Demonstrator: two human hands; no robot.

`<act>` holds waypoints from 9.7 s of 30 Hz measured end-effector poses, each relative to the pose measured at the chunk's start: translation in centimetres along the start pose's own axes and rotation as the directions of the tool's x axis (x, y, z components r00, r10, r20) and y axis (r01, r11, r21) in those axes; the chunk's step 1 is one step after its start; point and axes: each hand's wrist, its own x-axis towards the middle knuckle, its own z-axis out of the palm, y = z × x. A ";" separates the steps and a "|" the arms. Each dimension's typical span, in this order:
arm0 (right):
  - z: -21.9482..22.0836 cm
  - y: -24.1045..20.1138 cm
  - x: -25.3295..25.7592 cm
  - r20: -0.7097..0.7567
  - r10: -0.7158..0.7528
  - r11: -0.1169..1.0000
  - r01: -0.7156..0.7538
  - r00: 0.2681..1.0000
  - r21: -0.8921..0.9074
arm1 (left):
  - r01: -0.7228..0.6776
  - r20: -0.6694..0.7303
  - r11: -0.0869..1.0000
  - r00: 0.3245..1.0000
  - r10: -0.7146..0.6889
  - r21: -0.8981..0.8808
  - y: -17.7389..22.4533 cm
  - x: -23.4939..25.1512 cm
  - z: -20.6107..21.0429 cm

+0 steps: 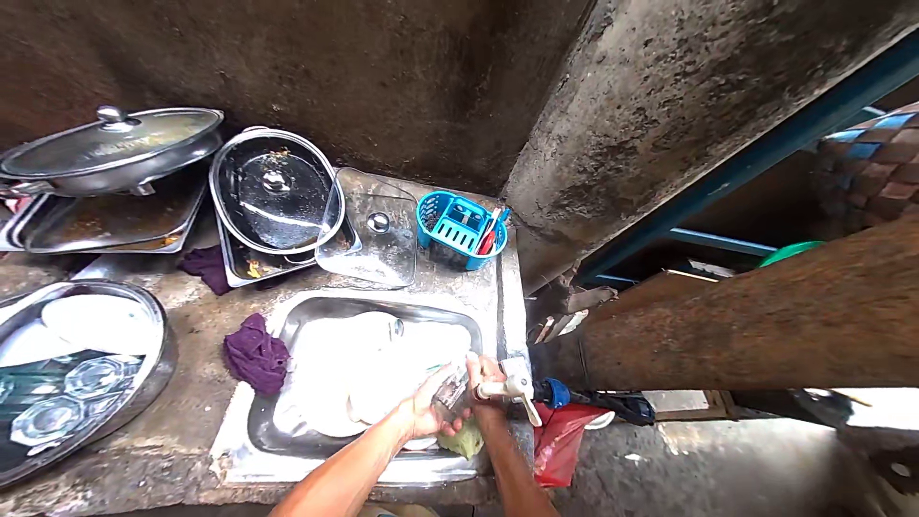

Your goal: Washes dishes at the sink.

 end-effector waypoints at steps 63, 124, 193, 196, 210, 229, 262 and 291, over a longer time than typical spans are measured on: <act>-2.1 -0.6 -4.0 0.581 0.559 0.462 -0.804 0.592 0.376 | -0.335 -0.283 0.940 0.897 0.339 0.064 0.3 2.8 1.3; 2.2 0.0 -4.3 0.571 0.319 0.759 -0.565 0.756 0.324 | 0.715 -0.159 0.240 -0.181 0.971 0.657 -2.1 -45.5 -15.5; -3.3 1.6 -2.3 0.457 0.232 0.934 -0.328 0.859 0.143 | -0.237 -0.145 0.945 0.951 0.273 0.227 -1.0 1.1 0.0; -1.9 1.8 -1.2 0.296 0.180 0.969 -0.221 0.938 0.113 | -0.096 -0.109 0.992 0.989 0.105 0.081 -1.1 0.9 1.2; -1.8 0.4 -1.8 0.349 0.497 0.615 -0.606 0.794 0.504 | -0.220 0.360 -0.304 0.292 0.886 0.927 -3.2 0.8 0.6; 0.1 2.3 -5.5 0.143 0.139 0.970 -0.164 0.980 0.181 | -0.475 -0.353 0.792 0.717 0.601 0.384 -1.1 2.4 -0.2; 1.6 2.4 -3.6 0.513 0.083 0.191 -0.519 0.855 0.833 | -0.510 -0.006 0.444 0.652 0.758 0.737 3.4 0.9 1.1; 0.1 0.1 -4.8 0.429 0.406 0.181 -0.531 0.807 0.827 | -0.190 0.157 -0.023 0.731 0.664 0.981 1.4 -4.1 3.0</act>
